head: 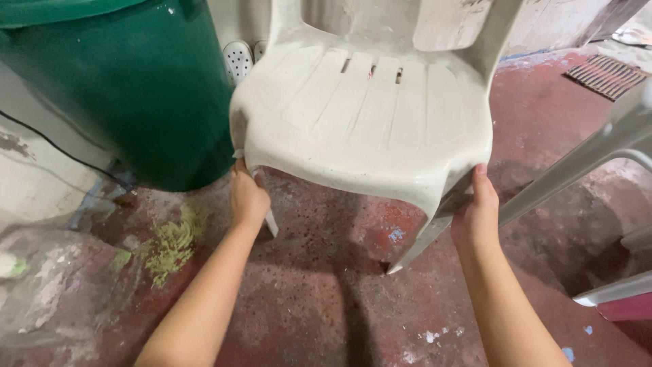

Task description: The person wipes a beige plastic chair with a white cloth, cleaning the seat, backrest, and legs. They rotate and tilt the chair to reach different surfaces, then place it upright and continue wiping the legs and underside.

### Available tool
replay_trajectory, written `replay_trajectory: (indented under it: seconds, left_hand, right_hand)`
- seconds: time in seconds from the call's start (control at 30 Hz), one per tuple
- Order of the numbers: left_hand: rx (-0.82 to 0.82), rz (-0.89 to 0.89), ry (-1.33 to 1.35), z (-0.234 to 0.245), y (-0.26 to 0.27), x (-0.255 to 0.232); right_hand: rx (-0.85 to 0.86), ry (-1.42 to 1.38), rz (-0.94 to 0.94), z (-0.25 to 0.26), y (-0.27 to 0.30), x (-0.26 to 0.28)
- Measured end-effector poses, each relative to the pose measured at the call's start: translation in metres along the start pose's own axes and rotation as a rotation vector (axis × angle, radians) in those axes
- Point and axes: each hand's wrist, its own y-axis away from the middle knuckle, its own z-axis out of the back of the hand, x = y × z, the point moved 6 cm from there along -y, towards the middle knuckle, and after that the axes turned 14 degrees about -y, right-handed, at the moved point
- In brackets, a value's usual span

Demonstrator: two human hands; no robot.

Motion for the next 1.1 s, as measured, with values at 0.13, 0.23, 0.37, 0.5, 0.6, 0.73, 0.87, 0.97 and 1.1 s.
replay_trajectory:
  seconds: [0.13,0.23,0.37,0.5,0.6,0.73,0.87,0.97,1.1]
  left_hand:
    - [-0.065,0.001,0.132,-0.032,-0.047,-0.012]
    - [-0.142,-0.076,0.284,-0.044,-0.06,-0.017]
    - [-0.123,-0.04,0.343,-0.055,-0.019,-0.005]
    - [0.308,-0.128,0.2,-0.063,0.049,-0.033]
    - [0.197,-0.515,0.363,-0.022,0.091,-0.096]
    - [-0.189,-1.173,0.442,0.043,0.139,-0.168]
    - [-0.501,-1.174,0.054,0.054,0.121,-0.201]
    - [-0.546,-1.095,-0.132,0.04,0.106,-0.188]
    - [-0.413,-1.14,-0.364,-0.011,0.134,-0.149]
  right_hand:
    - [-0.041,0.016,0.067,0.007,0.012,-0.009]
    - [0.039,-0.029,0.099,0.002,0.014,-0.013]
    - [0.217,0.057,-0.017,-0.004,0.014,-0.009]
    - [0.383,0.134,-0.114,0.002,0.02,-0.02]
    - [0.438,0.234,-0.141,0.003,0.018,-0.025]
    - [0.447,0.375,-0.245,-0.014,0.017,-0.038]
    - [0.466,0.327,-0.203,-0.059,0.025,-0.059]
    - [0.483,0.299,-0.076,-0.093,0.023,-0.058]
    - [0.448,0.354,0.019,-0.116,0.021,-0.056]
